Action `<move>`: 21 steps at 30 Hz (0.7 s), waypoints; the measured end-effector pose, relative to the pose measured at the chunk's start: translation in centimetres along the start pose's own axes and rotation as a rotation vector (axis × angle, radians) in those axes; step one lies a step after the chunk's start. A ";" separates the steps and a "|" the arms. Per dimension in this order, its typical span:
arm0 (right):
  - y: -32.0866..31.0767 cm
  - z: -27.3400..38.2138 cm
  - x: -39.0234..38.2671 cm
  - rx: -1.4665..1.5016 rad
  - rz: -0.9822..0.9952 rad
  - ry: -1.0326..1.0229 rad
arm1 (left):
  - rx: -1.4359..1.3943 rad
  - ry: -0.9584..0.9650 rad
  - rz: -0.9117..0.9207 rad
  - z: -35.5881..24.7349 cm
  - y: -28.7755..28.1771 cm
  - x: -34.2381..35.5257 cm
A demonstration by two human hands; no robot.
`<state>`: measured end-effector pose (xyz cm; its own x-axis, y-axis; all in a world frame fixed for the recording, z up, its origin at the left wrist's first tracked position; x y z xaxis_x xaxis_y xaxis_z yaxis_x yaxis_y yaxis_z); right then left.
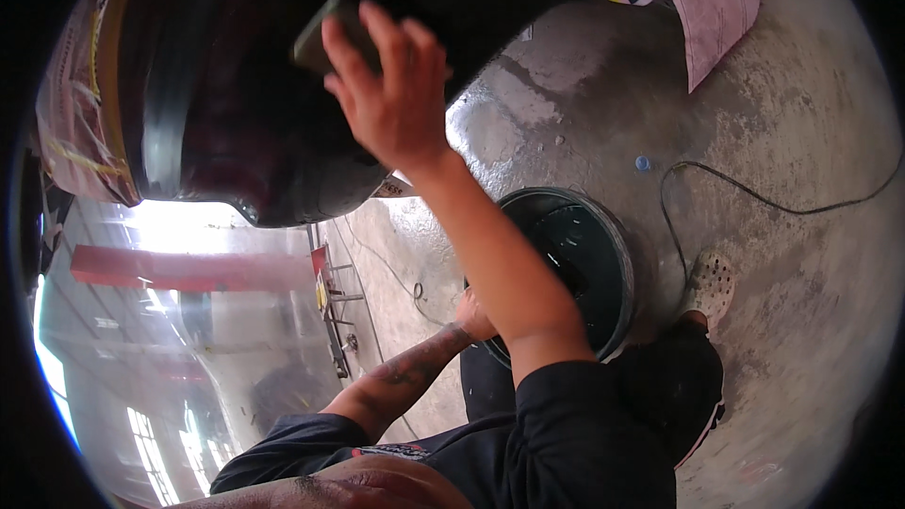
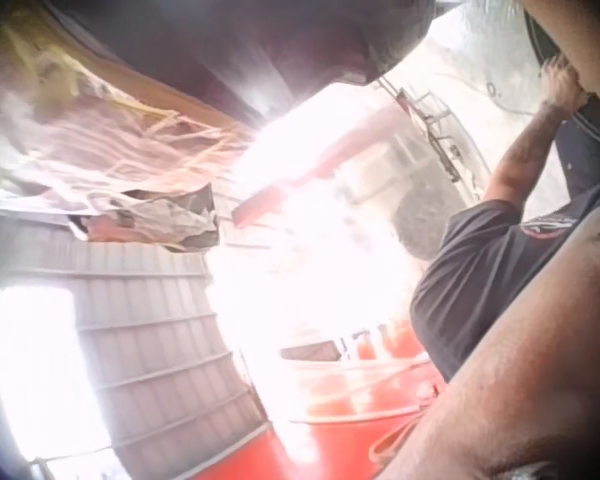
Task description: The person sands the surface of a black car panel using a sanding block, frequently dipping a cloth into a bucket of water to wet the area.
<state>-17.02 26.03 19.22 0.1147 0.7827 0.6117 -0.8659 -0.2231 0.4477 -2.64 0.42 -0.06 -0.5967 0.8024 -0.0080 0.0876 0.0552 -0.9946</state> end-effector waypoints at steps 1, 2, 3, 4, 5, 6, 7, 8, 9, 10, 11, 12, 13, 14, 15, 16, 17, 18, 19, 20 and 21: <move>0.3 -1.4 2.7 -0.018 -0.037 -0.014 | -0.049 -0.056 0.075 -0.7 -0.6 0.7; 0.5 -3.3 5.9 -0.099 -0.095 -0.041 | -0.095 -0.111 0.147 -1.2 -1.0 1.5; 0.9 -6.7 8.5 -0.094 0.096 -0.009 | -0.099 -0.105 0.149 -1.4 -1.0 2.0; -0.4 -5.3 12.1 -0.065 -0.217 -0.029 | -0.068 -0.122 0.165 -1.4 -1.0 1.9; -0.6 -5.8 12.8 -0.039 -0.204 -0.013 | -0.041 -0.131 0.184 -1.8 -1.3 2.2; -1.0 -5.2 11.9 -0.070 -0.197 0.002 | -0.017 -0.149 0.236 -2.2 -1.8 2.5; -0.9 -4.7 10.7 -0.096 -0.196 0.008 | -0.018 -0.145 0.233 -2.1 -1.7 2.5; 0.4 -6.1 7.5 -0.032 -0.249 -0.043 | -0.001 -0.091 0.198 -2.2 -0.9 2.4; 0.4 -3.6 4.5 -0.035 -0.189 0.086 | 0.036 -0.078 0.162 -1.1 -0.5 1.1; 0.2 -0.9 1.6 0.023 -0.157 0.175 | -0.122 -0.037 0.104 1.0 1.4 -0.3; -0.3 0.5 -1.9 0.040 -0.087 0.199 | -0.127 -0.024 0.108 1.6 2.7 -0.8; -0.6 2.1 -5.4 0.104 -0.021 0.221 | -0.289 -0.240 0.221 2.2 3.8 -1.4; -0.8 3.2 -8.6 0.126 0.046 0.227 | -0.450 -0.458 0.337 2.8 4.8 -2.0; -0.9 3.0 -9.6 0.131 0.068 0.206 | -0.585 -0.484 0.336 3.6 5.5 -2.6; -0.3 3.9 -10.2 0.165 0.088 0.195 | -0.568 -0.503 0.327 5.5 6.5 -4.7; 0.8 4.6 -8.7 0.188 0.013 0.193 | -0.557 -0.473 0.146 7.8 7.1 -7.3; 1.9 3.8 -6.2 0.197 -0.054 0.190 | -0.551 -0.436 -0.026 8.9 7.2 -9.2; 0.9 -1.1 -3.7 0.085 -0.122 0.173 | -0.402 -0.326 0.058 5.5 6.5 -5.5; 0.0 -4.4 -0.9 0.001 -0.199 0.169 | -0.216 -0.218 0.116 2.2 4.0 -2.2; -1.4 -5.8 1.7 -0.015 -0.225 0.149 | -0.032 -0.111 0.149 -1.2 0.8 1.2; -1.7 -5.7 3.2 -0.008 -0.253 0.139 | -0.030 -0.125 0.144 -1.4 0.0 1.4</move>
Point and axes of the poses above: each hand's wrist, its own x-axis towards the middle knuckle, its own y-axis out of the palm, z = x × y, the point moved 2 cm from there along x, towards the middle knuckle, and after that the axes turned 9 degrees about -z, right-handed, at the moved point
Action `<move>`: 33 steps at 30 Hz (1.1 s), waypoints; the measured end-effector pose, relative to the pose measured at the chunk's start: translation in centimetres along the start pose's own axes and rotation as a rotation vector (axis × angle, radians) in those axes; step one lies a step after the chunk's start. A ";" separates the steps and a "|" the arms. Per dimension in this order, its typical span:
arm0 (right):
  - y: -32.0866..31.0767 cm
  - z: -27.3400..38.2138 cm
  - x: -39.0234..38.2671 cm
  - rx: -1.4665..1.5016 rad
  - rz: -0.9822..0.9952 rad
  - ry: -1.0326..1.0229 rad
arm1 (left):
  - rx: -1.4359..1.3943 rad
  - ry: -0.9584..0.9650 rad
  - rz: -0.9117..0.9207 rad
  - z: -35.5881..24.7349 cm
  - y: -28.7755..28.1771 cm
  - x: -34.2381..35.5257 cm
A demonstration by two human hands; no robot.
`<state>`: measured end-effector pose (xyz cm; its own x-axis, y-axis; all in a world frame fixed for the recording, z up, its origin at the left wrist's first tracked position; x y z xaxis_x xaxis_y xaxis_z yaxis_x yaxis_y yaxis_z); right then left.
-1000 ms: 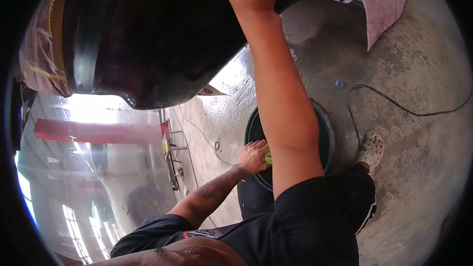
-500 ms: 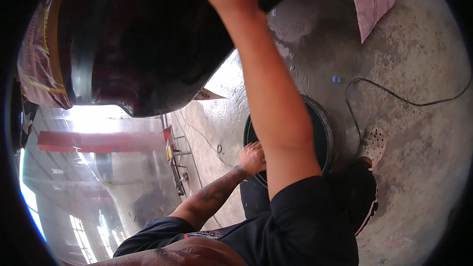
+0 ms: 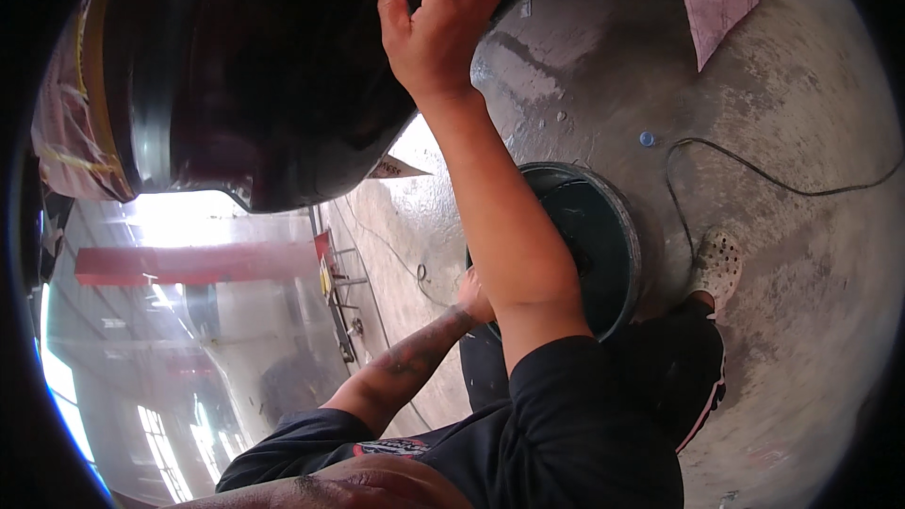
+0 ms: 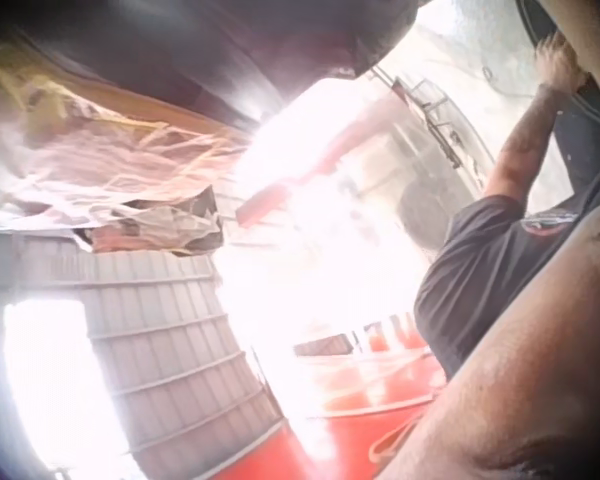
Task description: The person sands the surface of a black car panel using a sanding block, frequently dipping a cloth into a bucket of water to wet the area.
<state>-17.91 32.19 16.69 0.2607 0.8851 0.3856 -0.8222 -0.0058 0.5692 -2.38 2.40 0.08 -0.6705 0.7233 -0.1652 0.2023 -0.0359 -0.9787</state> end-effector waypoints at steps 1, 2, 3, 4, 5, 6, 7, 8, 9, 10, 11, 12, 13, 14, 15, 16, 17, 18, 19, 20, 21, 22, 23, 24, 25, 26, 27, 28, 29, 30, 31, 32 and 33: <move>-0.2 0.5 -0.5 -0.026 0.019 0.010 | -0.012 0.015 0.002 -0.1 -0.4 0.1; -0.4 1.3 -2.1 -0.018 0.026 0.014 | -0.024 0.032 0.001 -0.2 -0.4 0.2; 0.2 3.6 -5.0 0.021 0.066 0.048 | -0.052 0.024 0.045 3.5 3.1 -1.5; -0.6 4.6 -8.1 0.022 0.114 0.067 | -0.064 0.023 0.051 4.3 5.3 -2.2; -1.7 6.7 -11.7 0.076 0.217 0.065 | -0.465 -0.150 0.040 5.1 6.4 -2.8; -2.4 8.0 -14.5 0.133 0.316 0.060 | -0.862 -0.321 0.022 6.0 7.5 -3.2; -2.4 8.1 -15.5 0.141 0.317 0.071 | -0.855 -0.332 0.017 7.5 8.8 -4.4; -2.4 8.8 -16.4 0.164 0.372 0.008 | -0.940 -0.377 0.001 9.2 9.9 -6.1; -2.1 9.8 -17.2 0.202 0.425 -0.049 | -1.016 -0.427 -0.027 10.9 10.3 -7.9; -0.7 8.8 -16.4 0.262 0.367 -0.024 | -1.104 -0.465 -0.047 11.6 10.6 -8.8; -0.7 7.3 -13.5 0.149 0.250 -0.058 | -1.121 -0.470 -0.037 10.2 9.8 -7.7; -1.2 4.1 -10.0 0.032 0.186 -0.047 | -0.619 -0.247 0.075 6.4 7.5 -3.8; -0.8 2.0 -6.9 -0.011 0.107 -0.075 | -0.095 -0.035 0.144 4.1 5.2 -1.6; -0.3 0.8 -4.7 0.009 0.057 -0.061 | -0.103 -0.029 0.147 3.2 4.4 -0.8; -0.3 1.2 -5.0 -0.020 0.037 -0.033 | -0.056 -0.002 0.182 2.8 3.8 -0.5; -0.1 1.9 -5.4 -0.044 0.014 -0.006 | -0.006 0.026 0.214 2.6 3.6 -0.4; 0.1 4.3 -7.3 -0.012 0.085 0.022 | 0.008 -0.002 0.204 4.5 5.1 -2.1; 0.1 8.2 -9.6 0.034 0.149 0.055 | -0.256 -0.164 0.130 8.0 7.3 -5.2; 0.0 11.5 -12.9 0.111 0.236 0.071 | -0.527 -0.315 0.051 10.3 8.3 -7.5; -1.4 10.9 -15.9 0.150 0.310 0.028 | -0.557 -0.281 0.080 7.9 8.0 -5.3; -3.0 9.7 -17.6 0.092 0.389 -0.073 | -0.286 -0.052 0.093 4.0 5.2 -2.5; -2.8 9.1 -17.1 0.085 0.387 -0.068 | 0.009 0.151 0.086 2.0 2.8 -1.7; -1.8 9.4 -16.0 0.119 0.327 -0.064 | -0.456 -0.077 -0.140 3.7 3.9 -3.8; -1.2 8.0 -14.4 0.130 0.274 -0.075 | -0.455 -0.084 -0.138 3.2 3.0 -3.8; -0.7 5.9 -11.3 0.037 0.190 -0.060 | -0.280 -0.029 -0.137 1.8 1.3 -2.5; 0.0 3.9 -7.9 -0.047 0.106 -0.037 | -0.097 0.018 -0.140 1.2 0.4 -1.6; 1.0 2.8 -4.7 -0.051 0.038 0.032 | -0.090 -0.052 0.025 2.8 1.7 -1.4; 0.7 1.1 -2.6 -0.085 -0.027 0.081 | -0.104 -0.043 0.034 2.2 1.8 -0.8; 0.1 1.1 -2.6 -0.134 -0.008 0.068 | -0.036 -0.024 0.117 1.4 1.4 0.0; -0.3 1.2 -3.1 -0.184 0.011 0.054 | 0.033 -0.001 0.200 0.7 1.5 0.5; 0.5 2.0 -6.3 -0.069 -0.028 -0.018 | -0.236 -0.176 0.125 3.9 4.6 -2.2; 0.6 5.7 -9.4 -0.028 0.059 0.087 | -0.555 -0.348 -0.005 7.4 7.2 -5.3; 0.8 9.8 -12.6 0.070 0.123 0.120 | -0.819 -0.470 -0.180 10.9 8.8 -8.7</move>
Point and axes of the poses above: each hand's wrist, its own x-axis towards the middle knuckle, its own y-axis out of the palm, z = x × y, the point moved 2 cm from there along x, towards the middle knuckle, and after that the axes turned 9 degrees about -z, right-handed, at the moved point
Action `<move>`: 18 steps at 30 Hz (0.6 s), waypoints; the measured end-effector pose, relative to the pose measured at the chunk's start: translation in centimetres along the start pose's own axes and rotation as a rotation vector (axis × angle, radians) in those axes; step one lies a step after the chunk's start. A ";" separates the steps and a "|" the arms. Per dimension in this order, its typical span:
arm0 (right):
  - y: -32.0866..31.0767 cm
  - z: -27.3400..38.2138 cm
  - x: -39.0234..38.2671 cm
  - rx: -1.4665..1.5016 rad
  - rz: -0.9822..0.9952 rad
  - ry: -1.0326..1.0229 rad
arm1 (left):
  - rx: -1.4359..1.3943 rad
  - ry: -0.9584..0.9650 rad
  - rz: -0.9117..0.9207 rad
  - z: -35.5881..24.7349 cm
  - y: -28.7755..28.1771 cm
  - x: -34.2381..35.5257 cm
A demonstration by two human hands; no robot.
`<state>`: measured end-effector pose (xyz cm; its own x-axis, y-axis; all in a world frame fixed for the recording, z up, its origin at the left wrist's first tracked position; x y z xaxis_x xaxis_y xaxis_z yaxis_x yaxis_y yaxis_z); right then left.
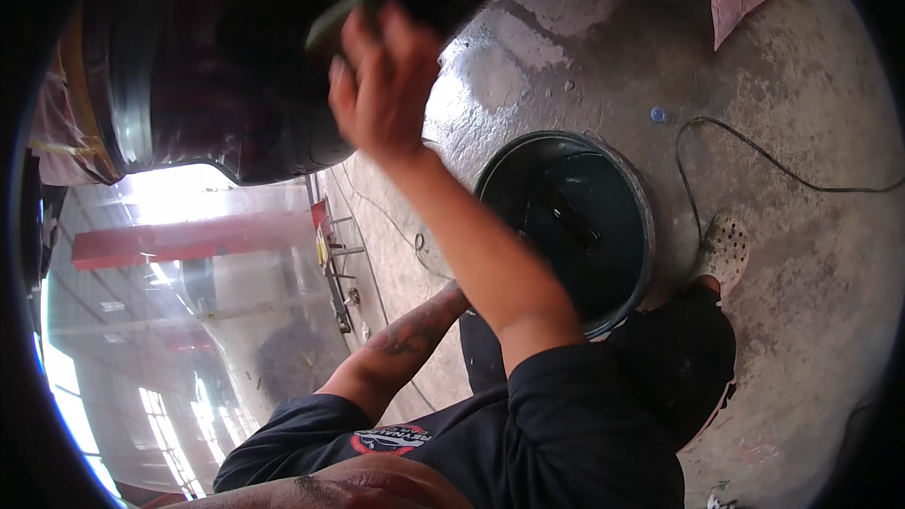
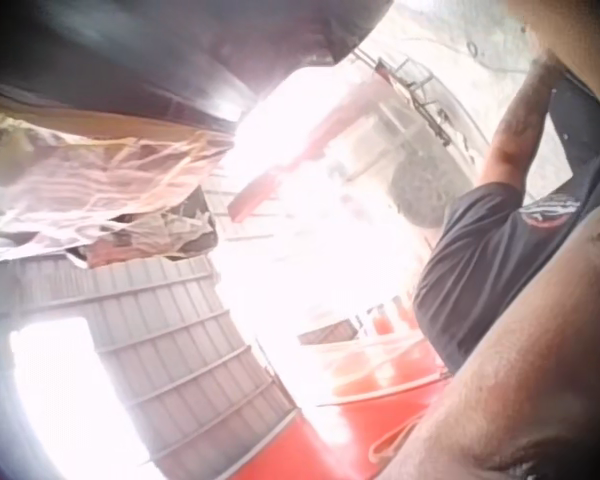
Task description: The person sands the surface of a black car panel using a sanding block, frequently dipping a cloth into a bucket of water to wet the area.
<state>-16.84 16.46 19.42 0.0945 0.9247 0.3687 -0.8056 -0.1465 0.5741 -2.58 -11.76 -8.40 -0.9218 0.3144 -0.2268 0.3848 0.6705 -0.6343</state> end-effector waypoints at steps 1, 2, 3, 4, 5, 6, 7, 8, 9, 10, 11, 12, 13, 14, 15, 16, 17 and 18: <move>-2.5 -2.7 -3.0 0.069 0.141 -0.050 | 0.221 0.064 0.169 -4.7 3.6 1.5; -4.3 -2.9 -5.3 0.017 0.257 -0.064 | 0.489 0.165 0.290 -10.9 4.6 2.2; -5.0 -3.5 -5.8 -0.006 0.263 -0.116 | 0.728 0.292 0.386 -17.8 4.8 2.7; -3.8 -2.9 -5.6 0.070 0.241 -0.064 | 0.730 0.375 0.273 -13.1 3.7 2.0; -3.2 -4.4 -4.7 0.113 0.227 -0.025 | 0.731 0.372 0.277 -12.8 3.6 1.6; -2.7 -4.7 -2.0 0.015 0.115 -0.097 | 0.739 0.391 0.174 -12.6 2.8 1.2; -2.4 -6.2 1.6 -0.067 0.014 -0.153 | 0.732 0.426 0.083 -12.8 2.9 1.3; -2.4 -7.6 4.5 -0.160 -0.033 -0.162 | 0.729 0.425 0.085 -13.1 3.0 1.5; -2.3 -9.4 7.0 -0.116 -0.095 -0.186 | 0.774 0.428 0.145 -13.8 3.4 2.1; -2.3 -8.6 7.9 -0.102 -0.130 -0.101 | 0.826 0.420 0.195 -14.4 3.4 2.5; -2.5 -7.6 8.1 -0.089 -0.165 -0.016 | 0.875 0.412 0.247 -14.6 3.4 2.5; -2.5 -7.2 6.4 -0.111 -0.128 -0.025 | 0.873 0.405 0.243 -11.1 3.8 2.0; -1.2 -5.4 3.6 -0.092 -0.100 -0.011 | 0.572 0.257 0.053 -5.6 2.4 1.3; -1.0 -3.3 0.1 -0.052 -0.011 0.041 | 0.253 0.125 -0.114 -2.6 1.5 0.9; -2.9 -4.2 -2.9 -0.021 0.057 0.014 | 0.397 0.226 0.047 -6.8 3.6 1.9; -4.7 -4.7 -5.7 0.031 0.218 0.040 | 0.546 0.357 0.183 -12.2 4.8 2.7; -5.8 -4.3 -7.9 -0.045 0.282 0.028 | 0.677 0.499 0.284 -17.8 4.8 3.2; -5.6 -4.2 -7.9 -0.027 0.270 0.029 | 0.770 0.448 0.330 -17.8 4.4 3.0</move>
Point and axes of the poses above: each hand's wrist, its own x-axis towards the middle knuckle, its own y-axis out of the palm, z = x × y, the point moved 2 cm from there along x, towards the middle knuckle, and after that the axes turned 9 degrees about -z, right-handed, at the moved point
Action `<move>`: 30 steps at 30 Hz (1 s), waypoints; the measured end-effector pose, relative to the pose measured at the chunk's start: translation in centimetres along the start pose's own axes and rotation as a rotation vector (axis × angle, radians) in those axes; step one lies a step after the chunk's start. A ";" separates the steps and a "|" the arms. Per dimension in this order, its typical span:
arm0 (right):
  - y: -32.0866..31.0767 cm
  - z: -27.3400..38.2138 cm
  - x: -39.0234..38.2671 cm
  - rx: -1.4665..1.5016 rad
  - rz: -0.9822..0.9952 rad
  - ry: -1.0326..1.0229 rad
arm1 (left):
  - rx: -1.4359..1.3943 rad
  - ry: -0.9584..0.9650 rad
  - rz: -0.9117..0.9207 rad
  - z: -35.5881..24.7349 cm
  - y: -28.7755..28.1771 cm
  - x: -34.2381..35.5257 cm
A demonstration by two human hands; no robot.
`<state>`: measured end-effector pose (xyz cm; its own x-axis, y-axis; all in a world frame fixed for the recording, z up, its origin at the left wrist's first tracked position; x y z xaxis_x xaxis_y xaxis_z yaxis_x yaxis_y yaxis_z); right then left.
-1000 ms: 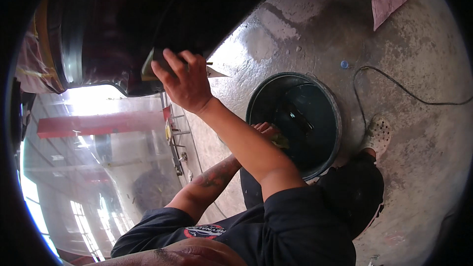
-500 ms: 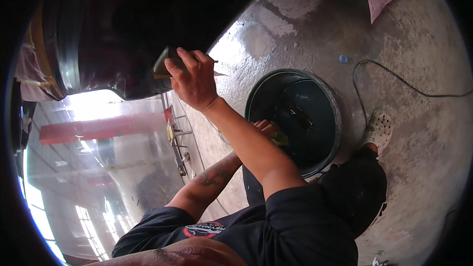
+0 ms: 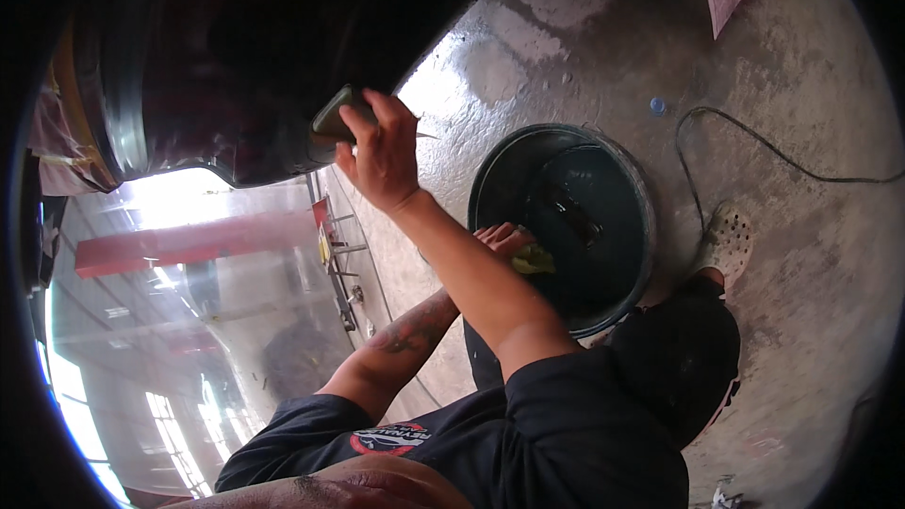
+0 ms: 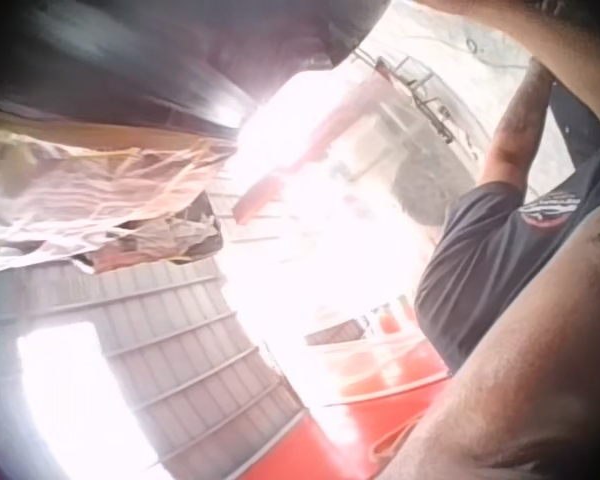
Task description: The person sands the surface of a black car panel using a sanding block, frequently dipping a cloth into a bucket of water to wet the area.
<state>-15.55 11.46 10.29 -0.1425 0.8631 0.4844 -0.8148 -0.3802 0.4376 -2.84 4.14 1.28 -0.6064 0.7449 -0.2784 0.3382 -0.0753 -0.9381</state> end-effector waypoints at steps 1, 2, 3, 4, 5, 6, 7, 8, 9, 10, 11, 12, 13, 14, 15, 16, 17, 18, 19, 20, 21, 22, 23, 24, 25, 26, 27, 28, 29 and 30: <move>0.5 0.2 0.5 0.028 -0.010 0.001 | -0.085 -0.026 -0.068 3.4 3.5 -2.6; 1.5 0.4 2.7 0.058 -0.117 -0.004 | -0.158 -0.063 -0.141 7.1 6.6 -5.7; 2.4 1.0 5.8 0.035 -0.208 0.015 | -0.220 -0.096 -0.219 10.7 8.9 -9.2; -0.2 -3.2 8.4 -0.073 -0.247 0.020 | -0.244 -0.218 -0.325 5.3 5.9 -4.2; -0.6 -4.6 11.4 -0.073 -0.333 0.006 | -0.248 -0.214 -0.326 5.4 5.1 -3.3; -0.1 -5.0 12.7 0.025 -0.344 0.000 | -0.127 -0.115 -0.229 5.6 4.6 -3.3; 0.1 -4.5 12.0 0.026 -0.337 -0.003 | -0.015 -0.009 -0.130 5.5 4.3 -3.3; -0.5 -4.5 11.0 -0.030 -0.329 0.049 | -0.153 -0.089 -0.235 3.2 2.7 -2.8; -1.1 -4.0 9.9 -0.060 -0.348 0.133 | -0.130 -0.091 -0.222 1.8 1.2 -2.0; -0.5 -2.6 7.0 -0.029 -0.250 0.211 | -0.076 -0.070 -0.117 1.1 0.4 -1.4; 0.6 -1.5 3.5 -0.020 -0.203 0.187 | -0.017 -0.044 -0.010 0.5 -0.1 -1.0; 1.2 -0.2 -0.4 0.026 -0.122 0.247 | -0.005 0.010 -0.041 1.1 0.4 -1.2; 1.1 1.4 -1.9 0.093 -0.061 0.279 | -0.065 0.029 -0.096 1.0 0.1 -1.1; 1.0 1.0 -2.3 0.076 -0.048 0.268 | -0.062 0.017 -0.053 1.0 -0.1 -1.0; 0.8 0.2 -2.5 0.057 -0.036 0.257 | -0.059 0.007 -0.009 0.9 -0.2 -0.8; 0.6 -0.2 -1.0 0.015 -0.081 0.259 | -0.062 0.000 -0.006 1.2 0.3 -1.4; 0.5 -0.7 1.3 -0.023 -0.124 0.261 | -0.016 0.010 -0.095 1.7 1.1 -2.1; 0.2 -1.5 3.2 -0.003 -0.168 0.307 | 0.031 0.025 -0.189 2.4 2.0 -2.7; 0.1 -1.7 4.1 0.019 -0.213 0.326 | 0.033 0.021 -0.191 4.1 3.7 -4.1; 0.2 -1.1 3.5 -0.010 -0.181 0.331 | 0.102 0.043 -0.173 6.3 5.7 -6.1; 0.4 -0.9 2.3 -0.040 -0.151 0.327 | 0.170 0.072 -0.158 7.5 6.7 -6.5; -0.2 -1.5 0.4 -0.057 -0.128 0.309 | 0.107 0.046 -0.128 5.4 5.6 -4.1; -0.6 -1.5 -1.4 -0.065 -0.102 0.305 | 0.054 0.006 -0.091 1.5 2.1 -1.6; -0.8 -1.3 -2.2 -0.039 -0.079 0.304 | -0.009 -0.165 0.286 -0.8 -0.8 0.5; -0.5 -1.1 -1.7 -0.028 -0.080 0.311 | -0.001 -0.175 0.285 0.5 0.4 -0.4; -0.3 -1.2 -0.8 -0.048 -0.093 0.299 | 0.050 -0.143 0.143 3.1 3.2 -2.1; 0.0 -1.2 0.7 -0.064 -0.106 0.289 | 0.105 -0.112 0.001 6.0 5.6 -4.4; 0.6 -1.7 3.1 -0.084 -0.174 0.338 | 0.345 0.224 -0.276 8.3 6.9 -6.9; -0.8 -3.9 5.9 -0.099 -0.256 0.360 | 0.323 0.235 -0.272 6.9 6.5 -5.7; -2.0 -5.4 7.7 -0.101 -0.287 0.371 | 0.065 -0.058 -0.118 4.3 4.6 -3.2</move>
<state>-18.05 20.64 8.99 -0.0802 0.9958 0.0434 -0.8986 -0.0911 0.4292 -2.45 -1.42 -3.06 -0.6807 0.7113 -0.1753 0.2162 -0.0336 -0.9758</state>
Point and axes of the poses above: each hand's wrist, its own x-axis towards the middle knuckle, its own y-axis out of the palm, z = x × y, the point moved 2 cm from there along x, towards the middle knuckle, and after that the axes turned 9 degrees about -z, right-handed, at the moved point
